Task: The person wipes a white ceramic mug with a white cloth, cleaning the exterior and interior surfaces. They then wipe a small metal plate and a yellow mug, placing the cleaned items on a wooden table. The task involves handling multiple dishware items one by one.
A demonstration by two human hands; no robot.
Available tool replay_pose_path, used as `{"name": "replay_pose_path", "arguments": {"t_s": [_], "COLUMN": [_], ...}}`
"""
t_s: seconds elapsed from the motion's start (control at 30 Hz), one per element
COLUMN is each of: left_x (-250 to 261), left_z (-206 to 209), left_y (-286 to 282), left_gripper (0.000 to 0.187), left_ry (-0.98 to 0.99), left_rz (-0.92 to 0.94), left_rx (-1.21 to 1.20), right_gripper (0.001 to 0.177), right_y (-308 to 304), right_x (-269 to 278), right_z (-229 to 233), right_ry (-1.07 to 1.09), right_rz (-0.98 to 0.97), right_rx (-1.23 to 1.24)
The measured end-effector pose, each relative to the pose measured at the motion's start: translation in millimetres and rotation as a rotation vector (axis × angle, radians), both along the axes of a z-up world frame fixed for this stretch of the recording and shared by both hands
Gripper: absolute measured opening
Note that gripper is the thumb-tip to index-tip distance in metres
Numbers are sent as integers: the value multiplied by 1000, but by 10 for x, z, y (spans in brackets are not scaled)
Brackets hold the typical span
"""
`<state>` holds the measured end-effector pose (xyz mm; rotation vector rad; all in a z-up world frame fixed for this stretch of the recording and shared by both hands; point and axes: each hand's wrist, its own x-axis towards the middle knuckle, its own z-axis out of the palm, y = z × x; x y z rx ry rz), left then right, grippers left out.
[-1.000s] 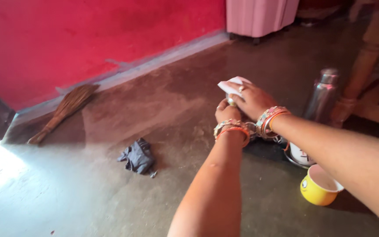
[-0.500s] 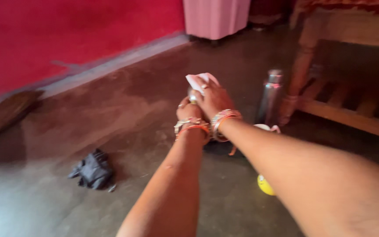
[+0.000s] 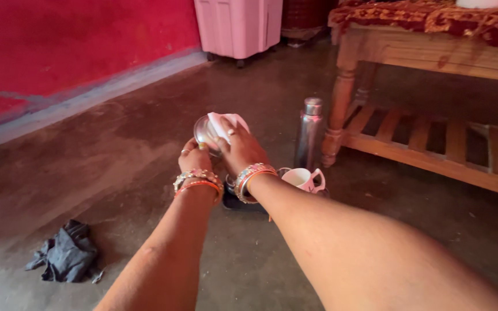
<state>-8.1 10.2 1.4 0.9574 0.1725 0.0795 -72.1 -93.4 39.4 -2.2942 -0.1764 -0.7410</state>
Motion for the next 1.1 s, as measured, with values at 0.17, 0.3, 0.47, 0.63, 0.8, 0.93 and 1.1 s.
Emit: {"name": "replay_pose_path", "arguments": {"t_s": [0.17, 0.3, 0.47, 0.63, 0.8, 0.93, 1.1], "left_x": [-205, -368, -595, -752, -848, -906, -934], "left_z": [-200, -240, -490, -819, -954, -824, -804], "left_y": [-34, 58, 227, 274, 343, 429, 170], "left_gripper": [27, 25, 29, 22, 38, 30, 19], "left_ry": [-62, 72, 8, 67, 74, 30, -63], "left_rz": [47, 74, 92, 164, 126, 103, 112], "left_rx": [-74, -120, -119, -88, -141, -141, -134], "right_gripper": [52, 54, 50, 44, 46, 48, 43], "right_y": [135, 245, 394, 484, 640, 632, 436], "right_x": [-6, -13, -171, -302, -332, -379, -394], "right_z": [-184, -356, -527, -693, -801, -732, -427], "right_ry": [-5, -164, -119, -112, -127, -158, 100], "right_rz": [-36, 125, 220, 278, 159, 212, 24], "right_rx": [53, 43, -94, -141, -39, -49, 114]}}
